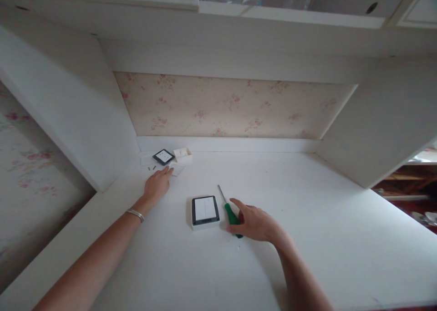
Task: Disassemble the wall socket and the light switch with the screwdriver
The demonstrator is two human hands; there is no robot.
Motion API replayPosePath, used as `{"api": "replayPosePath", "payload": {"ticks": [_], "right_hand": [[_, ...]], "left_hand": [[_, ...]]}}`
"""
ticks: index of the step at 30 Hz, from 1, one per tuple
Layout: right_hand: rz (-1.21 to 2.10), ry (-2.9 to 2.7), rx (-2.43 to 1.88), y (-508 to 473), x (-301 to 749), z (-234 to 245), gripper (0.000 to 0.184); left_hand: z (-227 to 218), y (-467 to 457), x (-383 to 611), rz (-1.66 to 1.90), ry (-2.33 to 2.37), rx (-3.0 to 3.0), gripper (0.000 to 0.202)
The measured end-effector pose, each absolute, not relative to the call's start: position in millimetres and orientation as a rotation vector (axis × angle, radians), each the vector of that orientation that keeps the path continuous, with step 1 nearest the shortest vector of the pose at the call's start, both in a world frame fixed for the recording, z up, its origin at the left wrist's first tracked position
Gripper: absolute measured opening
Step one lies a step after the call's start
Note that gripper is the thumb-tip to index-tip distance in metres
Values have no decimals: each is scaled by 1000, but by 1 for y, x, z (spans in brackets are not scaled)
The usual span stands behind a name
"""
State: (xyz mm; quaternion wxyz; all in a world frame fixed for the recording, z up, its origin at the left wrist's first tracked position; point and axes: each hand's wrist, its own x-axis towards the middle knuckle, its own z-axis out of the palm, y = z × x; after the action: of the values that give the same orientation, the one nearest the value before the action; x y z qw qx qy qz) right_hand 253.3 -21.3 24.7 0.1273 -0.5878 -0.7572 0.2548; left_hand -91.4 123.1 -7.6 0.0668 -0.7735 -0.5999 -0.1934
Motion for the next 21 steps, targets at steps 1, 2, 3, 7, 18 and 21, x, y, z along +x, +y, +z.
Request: {"api": "replayPosePath", "payload": {"ticks": [1,2,3,7,18,21], "right_hand": [[756,-2203,-1698,-21,254,24,74],[763,-2204,-1681,-21,254,24,74],[758,-2202,-1671,-21,255,24,72],[635,-2057,-1735,-16,260,27,54],[686,-846,-1131,-10,251,51,33],[682,-731,-1072,-12,248,53,33]], "left_hand": [[-7,119,-86,-659,-1810,-2325,45],[-6,112,-80,-766,-1807,-2328,42],[-4,102,-72,-888,-1802,-2349,40],[6,46,-38,-1273,-1770,-2627,37],[0,9,-8,-980,-1764,-3053,71],[3,10,-11,-950,-1703,-3125,67]]}}
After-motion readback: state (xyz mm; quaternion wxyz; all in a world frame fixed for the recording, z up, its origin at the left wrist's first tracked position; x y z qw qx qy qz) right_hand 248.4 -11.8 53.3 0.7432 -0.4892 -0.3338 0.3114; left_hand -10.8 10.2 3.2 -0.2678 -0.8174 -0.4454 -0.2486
